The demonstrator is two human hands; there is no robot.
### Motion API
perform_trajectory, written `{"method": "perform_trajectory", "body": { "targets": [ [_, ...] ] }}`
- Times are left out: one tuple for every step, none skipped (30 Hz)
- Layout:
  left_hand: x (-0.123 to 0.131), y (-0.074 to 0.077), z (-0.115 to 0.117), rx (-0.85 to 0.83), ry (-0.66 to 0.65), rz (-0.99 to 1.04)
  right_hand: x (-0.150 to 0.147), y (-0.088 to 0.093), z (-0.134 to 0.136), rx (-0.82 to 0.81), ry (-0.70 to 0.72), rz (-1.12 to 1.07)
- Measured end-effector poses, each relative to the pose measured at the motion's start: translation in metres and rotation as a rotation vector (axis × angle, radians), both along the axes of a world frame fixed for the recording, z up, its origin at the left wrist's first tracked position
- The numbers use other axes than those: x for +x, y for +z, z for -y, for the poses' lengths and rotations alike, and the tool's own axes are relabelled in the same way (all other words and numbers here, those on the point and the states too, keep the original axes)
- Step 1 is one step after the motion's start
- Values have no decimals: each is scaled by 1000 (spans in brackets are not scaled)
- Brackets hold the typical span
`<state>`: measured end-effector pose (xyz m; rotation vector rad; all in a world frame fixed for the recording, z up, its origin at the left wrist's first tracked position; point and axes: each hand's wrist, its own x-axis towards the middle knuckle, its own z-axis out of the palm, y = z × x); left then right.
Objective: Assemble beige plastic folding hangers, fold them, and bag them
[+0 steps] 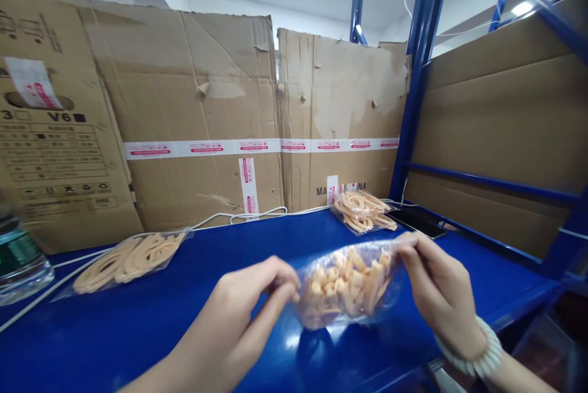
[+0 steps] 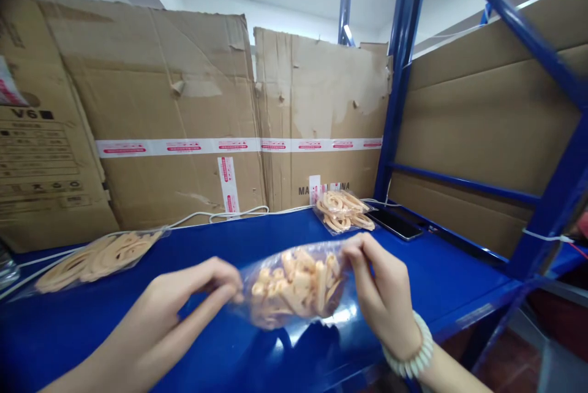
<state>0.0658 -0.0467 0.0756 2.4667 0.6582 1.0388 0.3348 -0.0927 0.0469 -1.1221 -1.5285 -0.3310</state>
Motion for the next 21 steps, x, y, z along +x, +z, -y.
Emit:
{"method": "perform_trajectory", "body": {
  "targets": [
    [11, 4, -11, -125, -18, 36, 8, 4, -9, 7, -59, -4],
    [24, 6, -22, -263, -36, 88, 16, 9, -19, 5, -119, -9],
    [39, 9, -35, -414, -44, 152, 25, 14, -30, -9, -175, -14],
    [55, 12, -48, -582, -44, 215, 34, 20, -41, -32, -221, -15],
    [72, 14, -62, -644, -39, 248, 44, 27, -53, -77, -276, -8],
    [89, 17, -77, -681, -25, 272, 54, 34, -66, -97, -315, -15],
    [107, 21, -92, -711, -3, 298, 63, 41, -80, -114, -343, -21],
    [124, 25, -107, -733, 19, 320, 73, 49, -94, -134, -376, -32],
    [140, 29, -122, -749, 49, 339, 83, 56, -109, -161, -411, -44],
    [156, 33, -138, -759, 77, 352, 92, 63, -125, -193, -446, -57],
    [170, 37, -152, -767, 104, 357, 101, 69, -141, -232, -479, -70],
    [183, 41, -166, -768, 123, 361, 110, 75, -158, -277, -508, -79],
    [194, 44, -178, -764, 139, 361, 117, 80, -173, -324, -539, -89],
    [204, 47, -188, -760, 148, 354, 123, 84, -188, -373, -563, -95],
    [213, 49, -197, -756, 146, 340, 128, 87, -201, -420, -586, -101],
    [220, 49, -204, -750, 141, 323, 132, 89, -213, -465, -605, -105],
    [226, 49, -209, -739, 130, 305, 135, 90, -223, -505, -620, -105],
    [230, 47, -212, -728, 117, 284, 136, 89, -231, -541, -633, -103],
    [233, 44, -214, -714, 103, 260, 137, 87, -237, -570, -644, -97],
    [234, 40, -215, -696, 86, 236, 137, 85, -241, -593, -652, -89],
    [234, 35, -214, -674, 65, 215, 137, 82, -244, -611, -660, -78]
  ]
}}
